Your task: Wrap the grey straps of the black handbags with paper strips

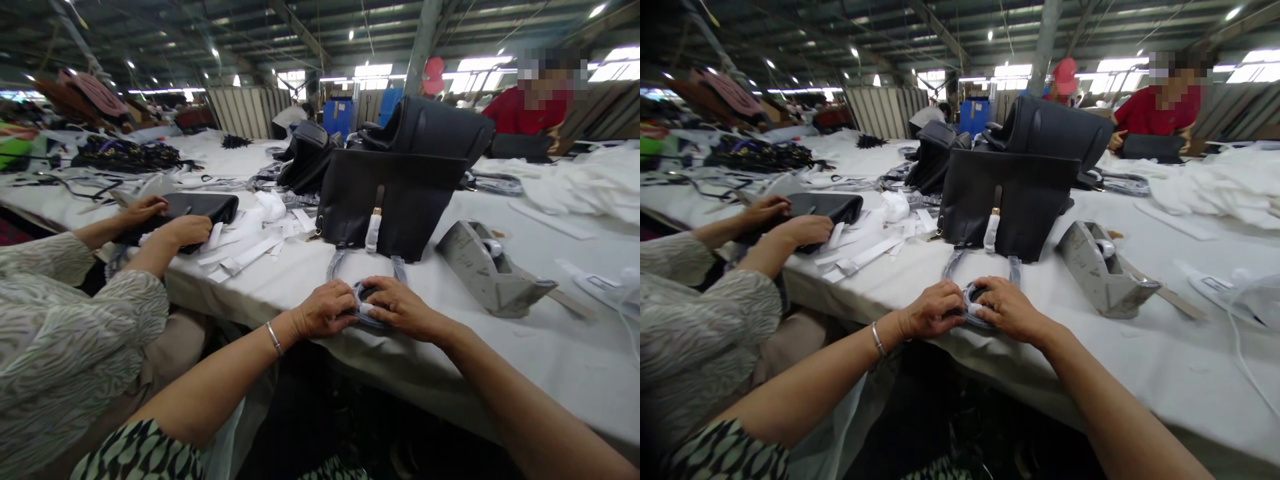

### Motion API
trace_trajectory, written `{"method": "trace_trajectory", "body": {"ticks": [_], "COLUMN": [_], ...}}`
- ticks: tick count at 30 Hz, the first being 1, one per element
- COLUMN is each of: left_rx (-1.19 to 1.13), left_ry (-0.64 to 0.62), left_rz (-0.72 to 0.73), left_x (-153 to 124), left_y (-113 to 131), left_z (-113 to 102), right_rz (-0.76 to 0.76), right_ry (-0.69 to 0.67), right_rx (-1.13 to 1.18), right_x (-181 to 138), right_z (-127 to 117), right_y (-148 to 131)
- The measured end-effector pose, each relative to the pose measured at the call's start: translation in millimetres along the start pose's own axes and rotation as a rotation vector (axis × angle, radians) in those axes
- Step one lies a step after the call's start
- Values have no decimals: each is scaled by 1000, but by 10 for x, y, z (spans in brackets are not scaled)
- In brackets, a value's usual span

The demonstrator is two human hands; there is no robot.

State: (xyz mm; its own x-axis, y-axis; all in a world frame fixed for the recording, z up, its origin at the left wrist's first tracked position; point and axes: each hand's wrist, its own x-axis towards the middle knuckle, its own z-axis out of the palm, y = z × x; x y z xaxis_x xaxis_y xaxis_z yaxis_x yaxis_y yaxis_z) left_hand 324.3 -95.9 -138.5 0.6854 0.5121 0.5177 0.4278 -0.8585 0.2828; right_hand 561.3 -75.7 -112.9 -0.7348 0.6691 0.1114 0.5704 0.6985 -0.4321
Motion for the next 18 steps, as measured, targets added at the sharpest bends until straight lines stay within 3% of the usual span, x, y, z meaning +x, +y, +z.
{"method": "trace_trajectory", "body": {"ticks": [4, 11, 18], "left_rx": [10, 6, 67], "left_ry": [8, -97, -175], "left_rz": [-7, -13, -36], "left_x": [17, 84, 221], "left_y": [20, 23, 139], "left_z": [2, -17, -35], "right_rz": [33, 13, 49], "right_ry": [13, -16, 86], "right_rx": [-39, -50, -156], "right_x": [-50, -166, -257], "right_z": [33, 44, 227], "right_y": [-85, -47, 73]}}
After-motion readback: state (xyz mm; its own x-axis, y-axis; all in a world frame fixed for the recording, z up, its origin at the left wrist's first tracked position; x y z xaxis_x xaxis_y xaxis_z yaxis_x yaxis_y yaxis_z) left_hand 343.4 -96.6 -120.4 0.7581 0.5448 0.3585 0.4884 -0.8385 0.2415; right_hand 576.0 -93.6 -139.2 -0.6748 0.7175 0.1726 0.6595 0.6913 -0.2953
